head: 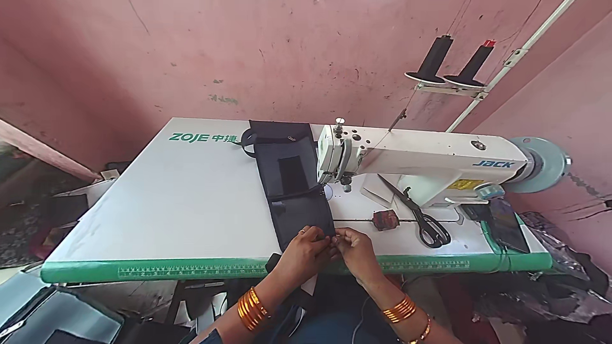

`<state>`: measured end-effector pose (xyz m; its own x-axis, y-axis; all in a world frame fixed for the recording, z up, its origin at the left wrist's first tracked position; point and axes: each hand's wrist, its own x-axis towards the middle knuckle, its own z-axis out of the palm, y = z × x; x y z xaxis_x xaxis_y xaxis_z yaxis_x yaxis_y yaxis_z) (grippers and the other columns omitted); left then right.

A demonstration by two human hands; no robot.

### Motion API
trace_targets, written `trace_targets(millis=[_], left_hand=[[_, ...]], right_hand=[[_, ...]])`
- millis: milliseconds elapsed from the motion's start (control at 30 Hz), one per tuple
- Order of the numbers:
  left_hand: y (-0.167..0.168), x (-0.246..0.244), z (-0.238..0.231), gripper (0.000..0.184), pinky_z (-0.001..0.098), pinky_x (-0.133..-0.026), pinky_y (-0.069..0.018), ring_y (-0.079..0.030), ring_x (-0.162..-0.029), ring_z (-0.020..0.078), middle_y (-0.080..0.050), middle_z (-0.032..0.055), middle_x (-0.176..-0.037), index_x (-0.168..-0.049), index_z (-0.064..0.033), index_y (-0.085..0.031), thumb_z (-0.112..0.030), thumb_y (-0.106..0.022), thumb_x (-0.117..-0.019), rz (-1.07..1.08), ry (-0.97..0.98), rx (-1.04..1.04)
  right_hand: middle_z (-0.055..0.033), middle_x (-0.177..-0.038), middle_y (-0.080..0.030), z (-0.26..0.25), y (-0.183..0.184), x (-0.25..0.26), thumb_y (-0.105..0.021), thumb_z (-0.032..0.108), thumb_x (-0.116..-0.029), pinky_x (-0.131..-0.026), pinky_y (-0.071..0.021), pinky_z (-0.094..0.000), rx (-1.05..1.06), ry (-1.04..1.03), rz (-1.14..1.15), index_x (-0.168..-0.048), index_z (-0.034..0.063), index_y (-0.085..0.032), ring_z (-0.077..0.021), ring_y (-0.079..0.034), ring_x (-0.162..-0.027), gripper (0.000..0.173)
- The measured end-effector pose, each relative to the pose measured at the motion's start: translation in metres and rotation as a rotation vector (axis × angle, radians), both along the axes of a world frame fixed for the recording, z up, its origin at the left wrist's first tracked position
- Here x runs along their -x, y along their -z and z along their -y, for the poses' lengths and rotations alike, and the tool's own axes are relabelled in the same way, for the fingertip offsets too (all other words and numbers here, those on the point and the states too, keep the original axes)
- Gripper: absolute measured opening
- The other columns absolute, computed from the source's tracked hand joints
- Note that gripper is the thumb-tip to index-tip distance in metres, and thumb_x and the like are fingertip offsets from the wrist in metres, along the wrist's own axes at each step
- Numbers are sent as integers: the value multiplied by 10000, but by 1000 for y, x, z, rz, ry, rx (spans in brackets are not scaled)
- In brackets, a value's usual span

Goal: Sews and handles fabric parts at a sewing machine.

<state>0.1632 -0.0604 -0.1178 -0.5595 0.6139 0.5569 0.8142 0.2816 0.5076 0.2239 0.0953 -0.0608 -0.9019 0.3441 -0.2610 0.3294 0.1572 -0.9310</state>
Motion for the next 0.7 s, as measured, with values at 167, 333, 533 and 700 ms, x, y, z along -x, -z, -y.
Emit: trace_targets(millis=[167, 333, 533, 700], left_hand=[[3, 1, 4, 183, 325, -887, -570, -704, -972, 218, -743, 97, -998, -973, -74, -820, -129, -666, -892, 59, 17, -72], [-2, 0, 4, 261, 250, -844, -585, -710, -952, 165, -718, 141, -1088, -1059, -10, -777, -85, -723, -815, 213, -18, -143], [-18, -1, -5, 367, 463, -887, -590, -702, -1102, 340, -590, 192, -1442, -1249, -52, -732, -58, -643, -893, 202, 0, 103], [-15, -3, 1, 264, 445, -839, -594, -726, -1023, 331, -743, 110, -1216, -1080, -35, -781, -6, -651, -853, 51, 2, 187]], right_hand=[[-108, -786, -717, 13, 7, -4, -589, 6, -933, -620, -604, -319, -474, -83, -152, -1070, -48, -718, -160, -698, -628, 195], [-209, -941, -720, 24, -14, 0, -561, 33, -960, -867, -542, -486, -778, -254, 80, -1009, -59, -723, -356, -703, -958, 192], [-210, -828, -698, 25, -8, -2, -612, 7, -908, -779, -565, -492, -853, -249, -32, -894, -74, -701, -365, -714, -841, 121], [-127, -766, -703, -2, -7, -2, -597, 30, -882, -672, -547, -373, -670, -305, -152, -869, -17, -750, -212, -679, -701, 161]])
